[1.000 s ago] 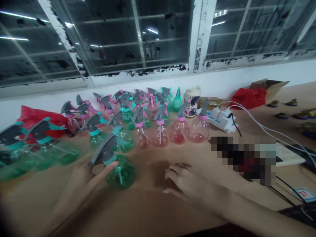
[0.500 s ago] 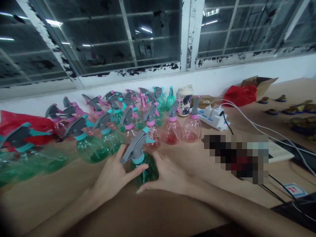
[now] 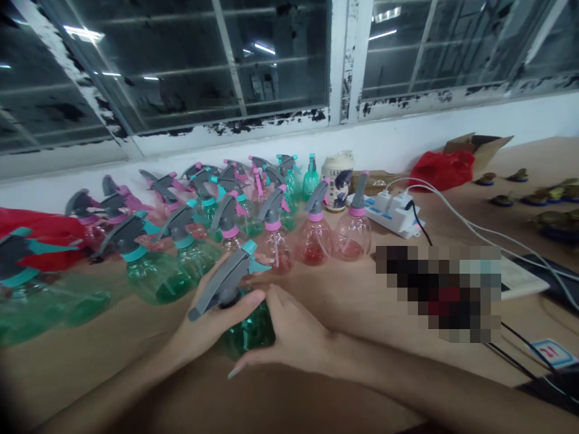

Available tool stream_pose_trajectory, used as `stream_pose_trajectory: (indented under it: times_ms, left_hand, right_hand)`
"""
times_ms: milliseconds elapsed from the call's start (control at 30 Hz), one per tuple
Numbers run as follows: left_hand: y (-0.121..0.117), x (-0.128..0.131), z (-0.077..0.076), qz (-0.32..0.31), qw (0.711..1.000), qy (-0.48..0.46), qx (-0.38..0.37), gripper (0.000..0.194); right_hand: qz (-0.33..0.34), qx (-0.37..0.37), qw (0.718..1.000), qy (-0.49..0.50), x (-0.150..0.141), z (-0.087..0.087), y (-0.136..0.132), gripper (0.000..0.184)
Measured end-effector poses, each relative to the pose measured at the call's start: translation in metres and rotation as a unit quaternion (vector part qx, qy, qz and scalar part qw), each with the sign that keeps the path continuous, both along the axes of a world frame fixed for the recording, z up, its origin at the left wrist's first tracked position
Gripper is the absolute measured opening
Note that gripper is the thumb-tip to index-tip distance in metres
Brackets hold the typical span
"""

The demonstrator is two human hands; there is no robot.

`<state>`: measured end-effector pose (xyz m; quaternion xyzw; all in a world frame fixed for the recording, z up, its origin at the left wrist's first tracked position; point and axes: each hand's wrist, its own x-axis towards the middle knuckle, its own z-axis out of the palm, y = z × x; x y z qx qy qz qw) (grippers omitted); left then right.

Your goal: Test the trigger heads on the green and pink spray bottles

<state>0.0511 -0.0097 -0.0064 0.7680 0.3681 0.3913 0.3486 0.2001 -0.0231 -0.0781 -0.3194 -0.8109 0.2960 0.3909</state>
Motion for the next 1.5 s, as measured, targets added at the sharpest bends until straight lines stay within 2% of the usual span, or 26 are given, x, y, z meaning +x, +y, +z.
stream_pose_trajectory:
  times_ms: [133, 233, 433, 600, 767, 867, 967, 1100, 1167, 1300, 1500]
  left_hand:
    - [0.002, -0.006, -0.001, -0.014, 1.000, -0.011, -0.009, 0.027]
    - [0.004, -0.012, 0.000, -0.038, 0.999, -0.027, 0.006, 0.027]
    - [0.005, -0.020, 0.000, -0.030, 0.999, -0.033, 0.010, 0.028]
    - [0.006, -0.023, -0.002, -0.006, 1.000, -0.003, 0.027, 0.037]
    - [0.005, -0.024, -0.007, 0.020, 1.000, -0.001, 0.011, 0.022]
    - [0.004, -0.026, -0.009, 0.025, 1.000, -0.006, 0.006, 0.013]
    - [0.003, -0.028, -0.007, 0.046, 0.998, 0.027, 0.029, 0.009]
    - [0.000, -0.030, -0.003, 0.061, 0.996, 0.046, 0.036, 0.008]
    - [-0.001, -0.030, -0.002, 0.067, 0.996, 0.041, 0.037, 0.012]
    - [-0.002, -0.029, -0.003, 0.071, 0.996, 0.031, 0.032, 0.018]
    - [-0.001, -0.029, -0.002, 0.083, 0.996, 0.033, 0.008, 0.009]
  right_hand:
    - [-0.003, 0.018, 1.000, 0.014, -0.007, -0.003, 0.003, 0.089]
    - [-0.008, 0.016, 1.000, 0.014, -0.013, -0.006, 0.005, 0.097]
    - [-0.013, 0.024, 0.999, 0.026, -0.022, -0.007, 0.007, 0.098]
    - [-0.013, 0.020, 1.000, 0.011, -0.023, -0.005, 0.008, 0.098]
    - [0.020, 0.033, 0.999, -0.016, -0.016, -0.001, 0.011, 0.096]
    - [0.031, 0.043, 0.995, -0.084, 0.001, -0.003, 0.016, 0.088]
    - [0.010, 0.079, 0.985, -0.151, 0.023, -0.015, 0.020, 0.083]
    - [-0.024, 0.133, 0.971, -0.198, 0.039, -0.033, 0.022, 0.049]
    - [-0.036, 0.148, 0.966, -0.211, 0.040, -0.037, 0.022, 0.039]
    - [-0.045, 0.174, 0.959, -0.219, 0.035, -0.038, 0.021, 0.036]
    - [-0.043, 0.169, 0.960, -0.218, 0.034, -0.032, 0.020, 0.034]
